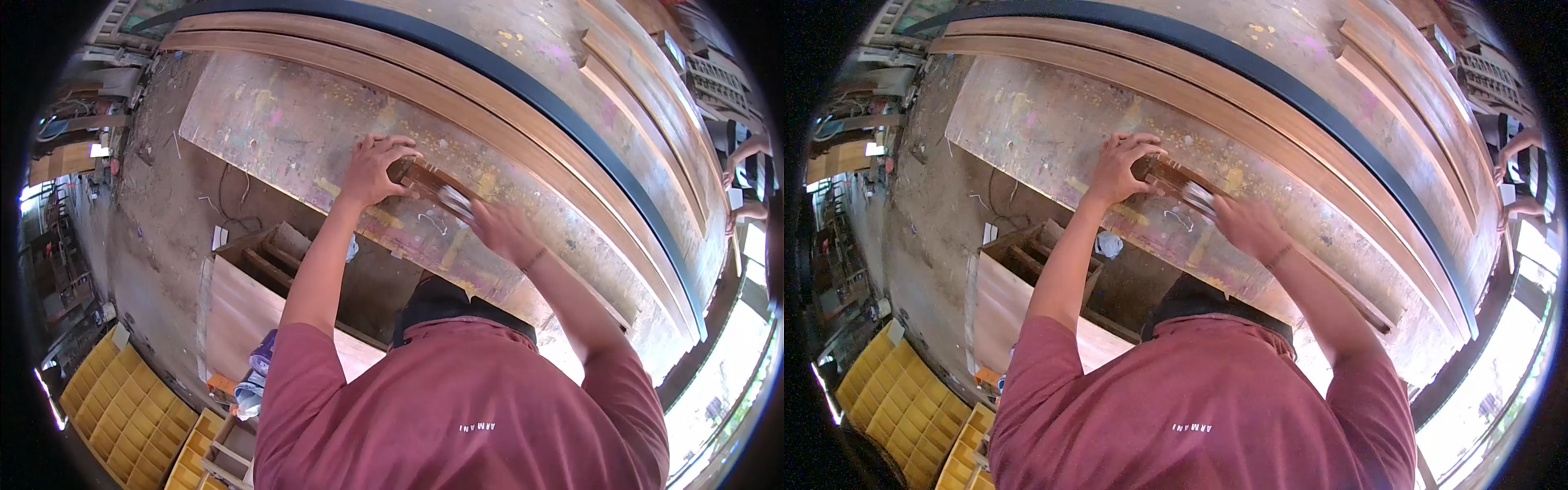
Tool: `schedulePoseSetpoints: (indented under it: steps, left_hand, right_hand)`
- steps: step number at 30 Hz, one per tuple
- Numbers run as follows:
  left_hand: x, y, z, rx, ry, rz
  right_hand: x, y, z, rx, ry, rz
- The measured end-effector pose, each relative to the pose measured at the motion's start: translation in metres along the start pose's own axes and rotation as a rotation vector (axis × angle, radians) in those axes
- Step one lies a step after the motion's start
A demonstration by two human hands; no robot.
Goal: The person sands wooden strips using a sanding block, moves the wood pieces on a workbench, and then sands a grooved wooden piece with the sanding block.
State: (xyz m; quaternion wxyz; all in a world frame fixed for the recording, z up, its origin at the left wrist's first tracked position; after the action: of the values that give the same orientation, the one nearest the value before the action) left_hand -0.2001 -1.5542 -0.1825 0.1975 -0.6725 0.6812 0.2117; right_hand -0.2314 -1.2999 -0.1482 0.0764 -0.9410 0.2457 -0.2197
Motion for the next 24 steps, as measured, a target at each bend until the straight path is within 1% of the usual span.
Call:
schedulePoseSetpoints:
  steps: [3, 4, 7, 10, 13, 14, 16, 18, 19, 21, 23, 24]
  left_hand:
    - [0.002, 0.001, 0.002, -0.015, 0.025, 0.017]
    - [0.001, -0.001, 0.002, -0.008, 0.036, 0.026]
    - [0.000, 0.000, -0.001, -0.009, 0.025, 0.037]
    - [0.000, 0.000, 0.000, -0.041, 0.021, 0.052]
    - [0.003, 0.000, 0.003, -0.039, -0.027, 0.056]
    - [0.001, -0.001, 0.003, -0.031, -0.031, 0.062]
    - [0.001, 0.000, 0.001, -0.042, -0.006, 0.063]
    - [-0.001, 0.000, 0.001, -0.023, 0.022, 0.058]
    - [-0.001, 0.001, 0.001, -0.003, 0.044, 0.049]
    - [-0.003, -0.003, 0.000, -0.015, 0.032, 0.062]
    - [-0.004, 0.001, -0.002, -0.045, 0.019, 0.074]
    - [-0.005, 0.000, -0.003, -0.034, 0.012, 0.065]
  right_hand:
    - [0.030, 0.074, 0.005, -0.066, -0.006, -0.044]
    - [0.036, 0.085, 0.006, -0.099, -0.011, -0.046]
    - [0.030, 0.051, -0.002, -0.084, 0.003, -0.043]
    - [-0.012, -0.017, 0.008, -0.033, -0.003, 0.003]
    - [-0.006, -0.023, -0.005, -0.060, 0.024, 0.006]
    - [-0.001, -0.013, -0.002, -0.029, 0.027, 0.009]
    - [0.016, 0.038, 0.003, -0.008, 0.027, 0.015]
    - [0.034, 0.076, 0.003, -0.145, 0.036, -0.035]
    - [0.033, 0.072, -0.001, -0.152, 0.037, -0.035]
    - [0.025, 0.045, -0.004, -0.085, 0.022, -0.002]
    - [-0.016, -0.011, 0.014, 0.025, 0.007, 0.031]
    - [-0.029, -0.047, 0.014, 0.061, 0.010, 0.085]
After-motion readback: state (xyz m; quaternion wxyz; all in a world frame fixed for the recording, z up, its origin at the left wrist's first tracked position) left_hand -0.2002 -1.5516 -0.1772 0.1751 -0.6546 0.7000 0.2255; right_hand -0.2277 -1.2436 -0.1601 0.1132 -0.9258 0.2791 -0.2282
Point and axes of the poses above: each hand's wrist, its own y-axis towards the middle knuckle, its own z-axis out of the palm, x = y × z, the point moved 7 cm from there along y, towards the middle knuckle, and after that the axes turned 1 degree about x, right-handed, at the moved point
